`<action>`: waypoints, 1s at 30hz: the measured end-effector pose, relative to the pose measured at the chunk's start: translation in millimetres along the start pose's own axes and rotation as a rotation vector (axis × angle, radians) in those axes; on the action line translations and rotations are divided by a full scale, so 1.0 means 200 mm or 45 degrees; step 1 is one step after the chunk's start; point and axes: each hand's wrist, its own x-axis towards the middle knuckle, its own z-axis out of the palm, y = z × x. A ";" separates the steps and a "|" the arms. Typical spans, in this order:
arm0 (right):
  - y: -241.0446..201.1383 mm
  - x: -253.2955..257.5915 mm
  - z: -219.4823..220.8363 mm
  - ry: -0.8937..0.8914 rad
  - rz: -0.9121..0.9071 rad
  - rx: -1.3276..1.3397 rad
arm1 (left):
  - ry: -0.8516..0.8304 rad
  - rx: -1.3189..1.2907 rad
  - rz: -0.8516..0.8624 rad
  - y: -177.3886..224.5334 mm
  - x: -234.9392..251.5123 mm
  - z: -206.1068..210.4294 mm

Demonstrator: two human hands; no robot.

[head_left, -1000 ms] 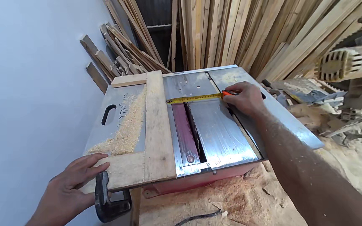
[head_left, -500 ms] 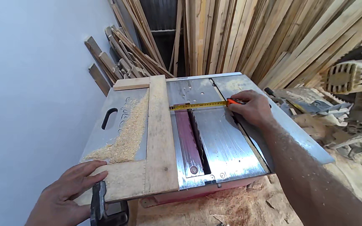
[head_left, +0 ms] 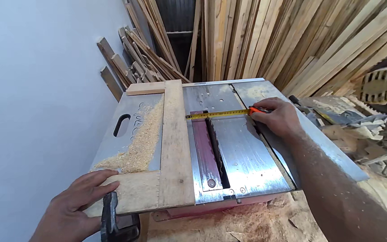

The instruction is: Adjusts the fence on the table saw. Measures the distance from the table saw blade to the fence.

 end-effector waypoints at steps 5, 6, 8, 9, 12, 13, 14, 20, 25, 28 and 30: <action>-0.02 0.00 -0.01 0.005 0.018 0.007 | -0.007 -0.012 -0.011 0.01 0.00 0.00; -0.02 0.00 -0.01 0.006 0.015 0.005 | -0.014 -0.010 -0.012 0.01 0.00 0.00; -0.01 0.00 -0.01 0.004 0.008 -0.001 | -0.027 -0.009 -0.017 0.01 0.00 -0.01; -0.01 0.00 -0.01 0.003 0.009 -0.003 | -0.022 -0.011 -0.016 0.01 0.00 -0.01; -0.01 0.00 -0.01 -0.003 0.018 -0.002 | -0.009 -0.014 0.008 0.01 0.00 -0.01; -0.01 0.00 -0.01 -0.007 0.022 -0.003 | -0.009 -0.015 0.015 0.01 0.00 -0.01; -0.01 0.00 -0.01 -0.012 0.024 0.000 | -0.008 -0.017 0.019 0.01 0.00 -0.01; -0.01 0.01 -0.01 -0.021 0.013 0.022 | -0.037 0.004 0.017 0.00 0.01 -0.01; -0.01 0.01 -0.01 -0.017 0.016 0.012 | -0.034 0.010 0.016 0.00 0.01 -0.01; -0.01 0.00 -0.01 -0.026 0.027 0.015 | -0.049 -0.003 0.022 0.00 0.01 -0.02; -0.01 0.00 -0.01 -0.024 0.038 0.017 | -0.053 -0.011 0.025 -0.01 0.01 -0.02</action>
